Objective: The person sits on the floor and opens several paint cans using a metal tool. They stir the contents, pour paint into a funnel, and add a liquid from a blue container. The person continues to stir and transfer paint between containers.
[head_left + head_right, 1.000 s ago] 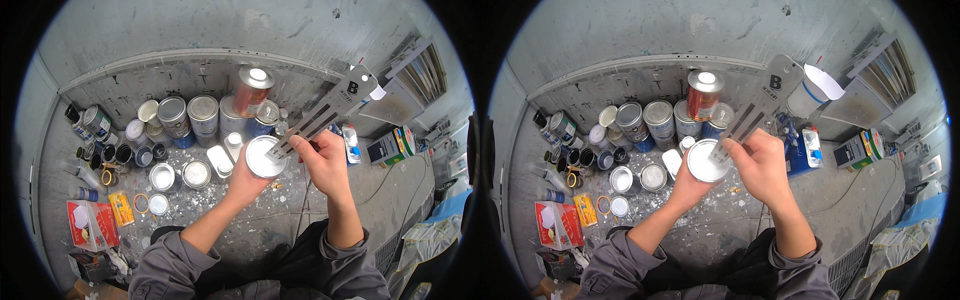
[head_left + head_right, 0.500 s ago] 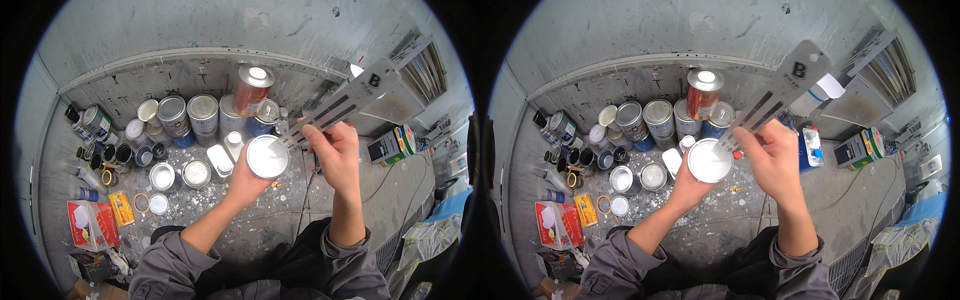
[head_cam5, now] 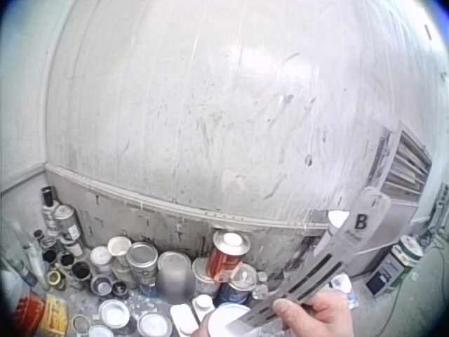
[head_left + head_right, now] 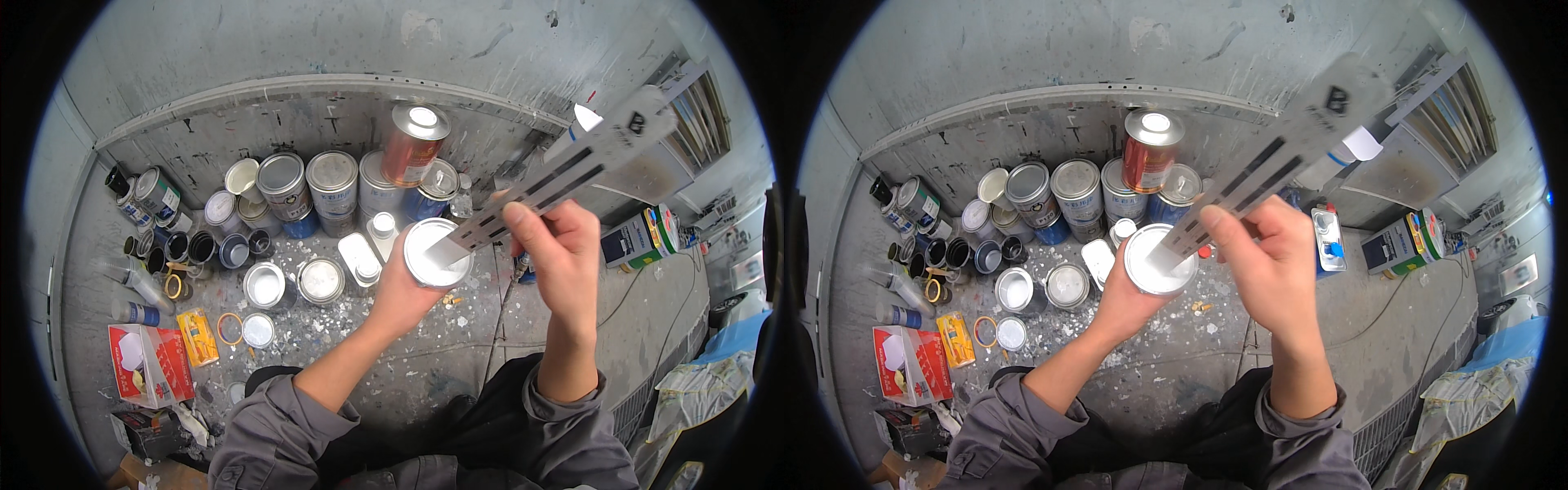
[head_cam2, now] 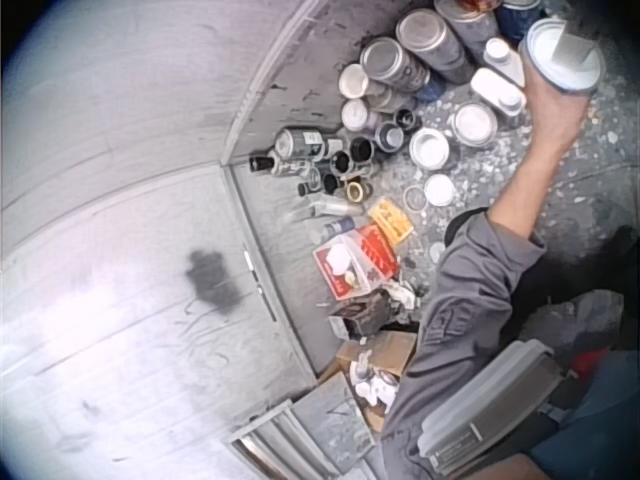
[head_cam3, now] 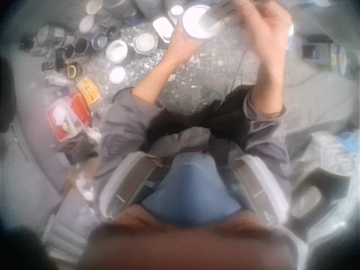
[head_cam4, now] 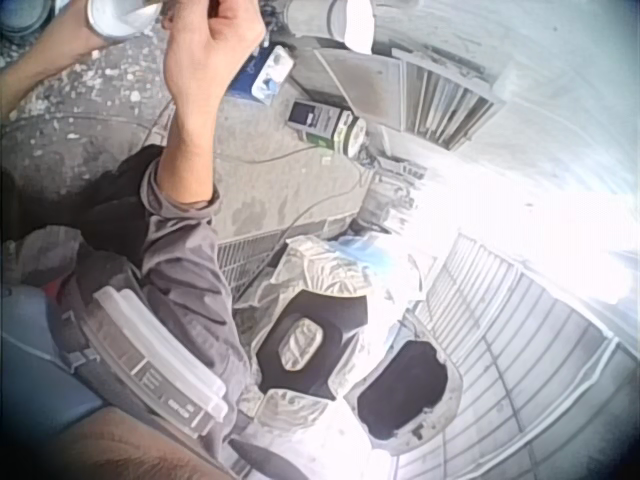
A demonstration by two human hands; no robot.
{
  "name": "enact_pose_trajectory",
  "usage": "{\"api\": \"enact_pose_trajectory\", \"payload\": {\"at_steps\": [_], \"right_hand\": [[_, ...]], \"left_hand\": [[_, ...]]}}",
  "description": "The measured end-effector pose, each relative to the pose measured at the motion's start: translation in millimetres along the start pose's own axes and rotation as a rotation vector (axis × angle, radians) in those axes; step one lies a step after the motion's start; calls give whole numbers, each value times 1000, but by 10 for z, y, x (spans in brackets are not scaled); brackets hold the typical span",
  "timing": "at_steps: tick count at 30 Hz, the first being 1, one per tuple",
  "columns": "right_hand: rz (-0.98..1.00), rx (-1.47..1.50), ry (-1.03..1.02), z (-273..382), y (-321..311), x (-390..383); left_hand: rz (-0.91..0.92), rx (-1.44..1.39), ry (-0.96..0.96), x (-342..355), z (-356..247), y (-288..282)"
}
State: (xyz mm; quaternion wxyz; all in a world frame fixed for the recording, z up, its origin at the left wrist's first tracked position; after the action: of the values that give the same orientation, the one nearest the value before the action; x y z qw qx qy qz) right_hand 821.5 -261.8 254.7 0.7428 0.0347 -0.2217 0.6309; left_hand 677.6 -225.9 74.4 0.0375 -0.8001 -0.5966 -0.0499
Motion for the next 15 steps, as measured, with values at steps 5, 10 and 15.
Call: {"api": "enact_pose_trajectory", "payload": {"at_steps": [5,10,15], "right_hand": [[-40,-31,-83,67,-91,23],[5,-146,-26,-152,92,41],[44,-152,27,-186,178,-4]], "left_hand": [[0,-15,5,0,0,14],[-16,-12,11,-3,-9,-1],[-14,-26,12,7,-60,-16]]}}
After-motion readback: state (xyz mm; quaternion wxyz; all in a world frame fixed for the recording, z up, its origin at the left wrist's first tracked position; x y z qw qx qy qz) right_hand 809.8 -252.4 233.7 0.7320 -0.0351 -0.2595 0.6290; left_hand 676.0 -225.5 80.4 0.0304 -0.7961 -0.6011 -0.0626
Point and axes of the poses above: each hand's wrist, its own x-axis towards the middle knuckle, its own y-axis out of the palm, z = x × y, the point moved 10 cm from there along x, towards the middle knuckle, and after that the axes turned 6 degrees about x, right-handed, at the moved point
